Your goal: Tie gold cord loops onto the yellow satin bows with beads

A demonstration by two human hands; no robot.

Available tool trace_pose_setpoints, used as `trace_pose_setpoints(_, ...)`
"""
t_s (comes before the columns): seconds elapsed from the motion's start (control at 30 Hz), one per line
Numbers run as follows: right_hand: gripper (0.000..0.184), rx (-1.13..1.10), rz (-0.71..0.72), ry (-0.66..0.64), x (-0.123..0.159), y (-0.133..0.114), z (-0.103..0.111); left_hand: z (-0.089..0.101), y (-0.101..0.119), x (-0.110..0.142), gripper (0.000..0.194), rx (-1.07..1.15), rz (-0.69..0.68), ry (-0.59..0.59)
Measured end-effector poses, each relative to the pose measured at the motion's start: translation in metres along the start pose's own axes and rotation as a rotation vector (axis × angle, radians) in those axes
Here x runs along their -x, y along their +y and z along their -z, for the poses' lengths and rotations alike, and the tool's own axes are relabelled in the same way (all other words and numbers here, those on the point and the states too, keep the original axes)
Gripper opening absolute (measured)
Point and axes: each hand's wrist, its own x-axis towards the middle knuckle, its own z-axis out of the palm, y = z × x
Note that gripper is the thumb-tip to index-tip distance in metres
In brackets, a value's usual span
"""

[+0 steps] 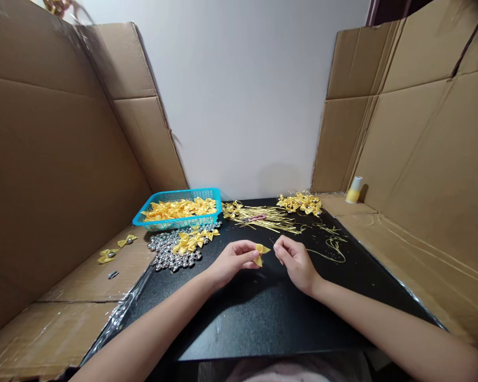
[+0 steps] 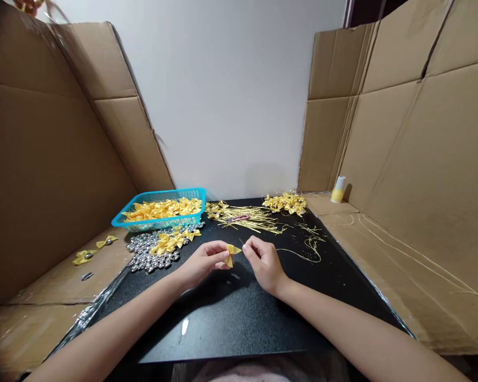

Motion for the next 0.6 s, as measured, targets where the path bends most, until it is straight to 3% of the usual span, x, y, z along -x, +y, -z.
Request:
trace_pose_setpoints(0.13, 0.038, 0.011, 0.018, -0.046, 0.004, -0.006, -0.003, -0.001, -0.002, 0.000, 0.029, -0.071, -0.073, 0.054)
trace_pose_setpoints(0.33, 0.036, -0.136, -0.058, -0.011, 0.001, 0.002, -0.003, -0.001, 0.004, 0.005, 0.016, -0.368, -0.412, 0.199)
trace_pose_setpoints(0.6, 0.038, -0.064, -0.019, -0.044, 0.004, -0.006, -0.001, -0.009, -0.003, 0.013, 0.021, -0.280, -0.308, 0.145)
